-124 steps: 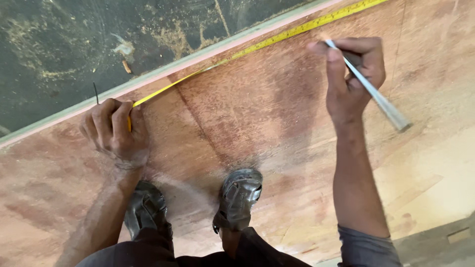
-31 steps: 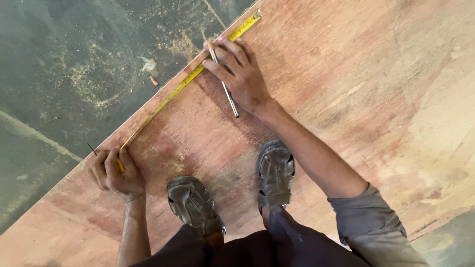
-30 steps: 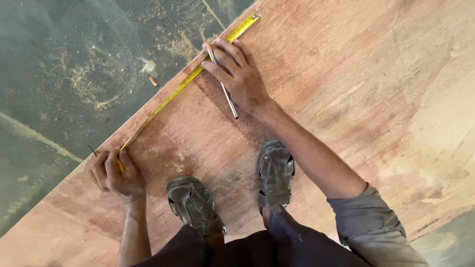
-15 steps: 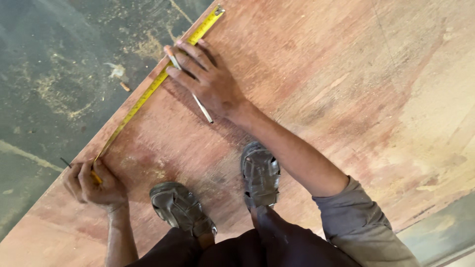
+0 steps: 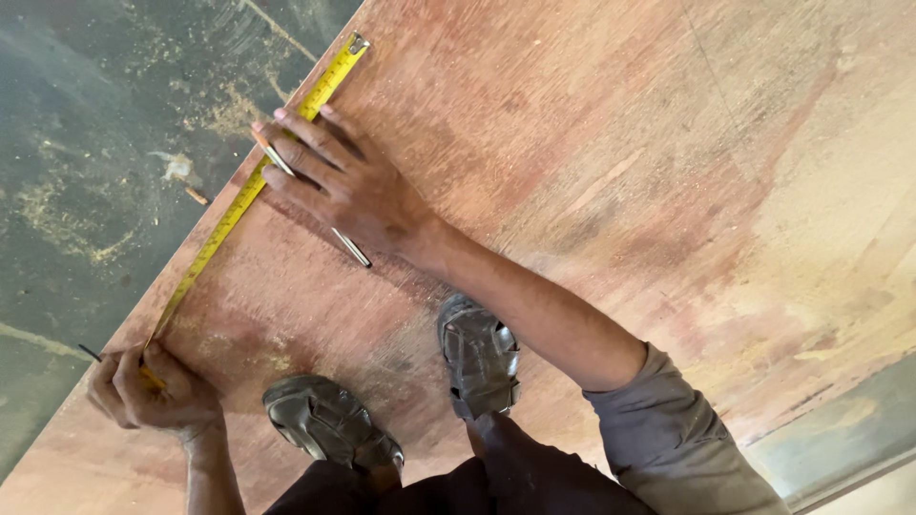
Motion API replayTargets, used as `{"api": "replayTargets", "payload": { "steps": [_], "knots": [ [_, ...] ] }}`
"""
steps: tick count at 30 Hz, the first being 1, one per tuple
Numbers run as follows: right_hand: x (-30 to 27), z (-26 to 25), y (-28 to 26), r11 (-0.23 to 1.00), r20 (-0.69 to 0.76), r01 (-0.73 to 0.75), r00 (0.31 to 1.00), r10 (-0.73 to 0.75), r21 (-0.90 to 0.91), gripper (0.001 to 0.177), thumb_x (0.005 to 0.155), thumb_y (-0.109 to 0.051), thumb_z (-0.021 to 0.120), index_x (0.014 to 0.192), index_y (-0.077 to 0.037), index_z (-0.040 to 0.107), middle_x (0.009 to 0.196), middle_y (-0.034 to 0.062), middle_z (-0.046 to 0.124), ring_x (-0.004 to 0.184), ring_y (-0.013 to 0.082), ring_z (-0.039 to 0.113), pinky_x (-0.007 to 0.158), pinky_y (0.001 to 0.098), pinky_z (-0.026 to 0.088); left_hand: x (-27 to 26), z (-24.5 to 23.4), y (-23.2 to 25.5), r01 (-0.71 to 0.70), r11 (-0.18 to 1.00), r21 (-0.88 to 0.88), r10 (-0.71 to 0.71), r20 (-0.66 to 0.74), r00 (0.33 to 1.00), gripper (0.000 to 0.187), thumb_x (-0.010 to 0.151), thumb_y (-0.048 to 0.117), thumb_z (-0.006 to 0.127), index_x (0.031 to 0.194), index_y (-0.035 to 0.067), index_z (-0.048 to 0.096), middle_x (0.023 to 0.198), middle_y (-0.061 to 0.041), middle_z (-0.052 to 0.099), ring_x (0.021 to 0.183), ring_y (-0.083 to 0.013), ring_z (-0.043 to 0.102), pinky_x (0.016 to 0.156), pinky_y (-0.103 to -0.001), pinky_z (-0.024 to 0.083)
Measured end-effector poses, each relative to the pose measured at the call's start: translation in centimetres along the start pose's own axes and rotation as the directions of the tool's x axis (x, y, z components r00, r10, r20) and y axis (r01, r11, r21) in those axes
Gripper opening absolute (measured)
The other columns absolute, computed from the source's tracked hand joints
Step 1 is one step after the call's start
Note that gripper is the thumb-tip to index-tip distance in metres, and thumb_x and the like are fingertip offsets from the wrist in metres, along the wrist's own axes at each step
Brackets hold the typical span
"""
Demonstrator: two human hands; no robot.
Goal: The person measures a large wooden board using a yellow tape measure and marks specific points with a pencil. They repeatedly extend the tape measure across the board's surface, hold it in place, and make small marks to indicate measurements.
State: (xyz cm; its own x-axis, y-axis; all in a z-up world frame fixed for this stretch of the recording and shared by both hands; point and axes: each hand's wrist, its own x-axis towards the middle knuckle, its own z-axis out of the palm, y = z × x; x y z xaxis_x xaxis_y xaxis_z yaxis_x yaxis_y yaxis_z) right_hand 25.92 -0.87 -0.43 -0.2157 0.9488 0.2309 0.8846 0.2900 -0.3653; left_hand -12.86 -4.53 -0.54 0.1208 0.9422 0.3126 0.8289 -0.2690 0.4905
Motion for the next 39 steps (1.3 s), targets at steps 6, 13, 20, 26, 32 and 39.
{"api": "replayTargets", "payload": {
  "steps": [6, 13, 20, 26, 32, 39],
  "knots": [
    [-0.4, -0.5, 0.1, 0.999, -0.044, -0.013, 0.999, 0.015, 0.053, 0.036, 0.108, -0.015, 0.068, 0.143, -0.016, 0.061, 0.159, 0.0111, 0.048, 0.149, 0.0317, 0.045, 0.126, 0.0542, 0.035, 0.5, 0.0, -0.3, -0.011, 1.0, 0.023, 0.011, 0.007, 1.0, 0.019, 0.111, 0.015, 0.067, 0.111, -0.003, 0.07, 0.116, -0.017, 0.063, 0.115, -0.036, 0.059, 0.101, -0.05, 0.05],
    [-0.1, -7.5, -1.0, 0.536, 0.023, -0.331, 0.866, 0.5, 0.777, 0.025, 0.113, -0.016, 0.053, 0.121, -0.003, 0.073, 0.093, 0.0067, 0.072, 0.082, 0.0179, 0.068, 0.076, 0.0322, 0.058, 1.2, -0.2, -0.3, 0.001, 0.999, -0.054, -0.005, -0.059, 0.998, 0.008, 0.108, 0.003, 0.081, 0.111, -0.001, 0.073, 0.116, -0.018, 0.066, 0.117, -0.0389, 0.062, 0.108, -0.048, 0.051],
    [1.2, -8.5, -2.6, 0.58, 0.2, -0.344, 0.933, 0.299, 0.739, 0.016, 0.105, -0.007, 0.06, 0.115, 0.002, 0.069, 0.102, 0.0124, 0.075, 0.094, 0.0177, 0.074, 0.081, 0.0249, 0.058, -0.6, -0.5, -2.3, 0.042, 0.999, 0.028, -0.041, -0.044, 0.998, 0.012, 0.102, 0.011, 0.087, 0.105, 0.007, 0.076, 0.106, -0.008, 0.067, 0.104, -0.0285, 0.061, 0.095, -0.044, 0.046],
    [4.6, -5.9, -3.7, 0.892, 0.177, -0.22, 0.971, 0.161, 0.395, 0.017, 0.089, 0.004, 0.068, 0.104, 0.002, 0.076, 0.086, 0.0122, 0.072, 0.072, 0.0167, 0.066, 0.063, 0.0283, 0.052, 0.3, -0.1, -2.5, 0.034, 0.999, 0.025, -0.032, -0.045, 0.998, 0.009, 0.102, 0.016, 0.084, 0.103, 0.013, 0.076, 0.106, -0.002, 0.067, 0.105, -0.0223, 0.059, 0.096, -0.041, 0.045],
    [4.7, -5.0, -2.9, 0.82, 0.194, -0.225, 0.971, 0.142, 0.526, 0.011, 0.099, 0.006, 0.07, 0.109, 0.004, 0.07, 0.101, 0.0111, 0.072, 0.092, 0.0161, 0.076, 0.083, 0.0278, 0.065, -1.4, 0.5, -3.8, 0.025, 0.998, 0.055, -0.023, -0.04, 0.999, 0.005, 0.104, 0.015, 0.081, 0.103, 0.015, 0.076, 0.107, -0.001, 0.067, 0.108, -0.0223, 0.061, 0.095, -0.04, 0.047],
    [5.0, -4.5, -3.0, 0.848, 0.167, -0.16, 0.982, 0.086, 0.505, 0.012, 0.096, 0.009, 0.069, 0.107, 0.006, 0.072, 0.097, 0.0139, 0.073, 0.086, 0.0175, 0.075, 0.073, 0.0253, 0.063, -1.6, 1.1, -4.6, 0.013, 0.998, 0.057, -0.009, -0.059, 0.998, 0.011, 0.104, 0.025, 0.078, 0.099, 0.016, 0.076, 0.101, -0.001, 0.066, 0.103, -0.0219, 0.062, 0.096, -0.043, 0.049]
  ]
}}
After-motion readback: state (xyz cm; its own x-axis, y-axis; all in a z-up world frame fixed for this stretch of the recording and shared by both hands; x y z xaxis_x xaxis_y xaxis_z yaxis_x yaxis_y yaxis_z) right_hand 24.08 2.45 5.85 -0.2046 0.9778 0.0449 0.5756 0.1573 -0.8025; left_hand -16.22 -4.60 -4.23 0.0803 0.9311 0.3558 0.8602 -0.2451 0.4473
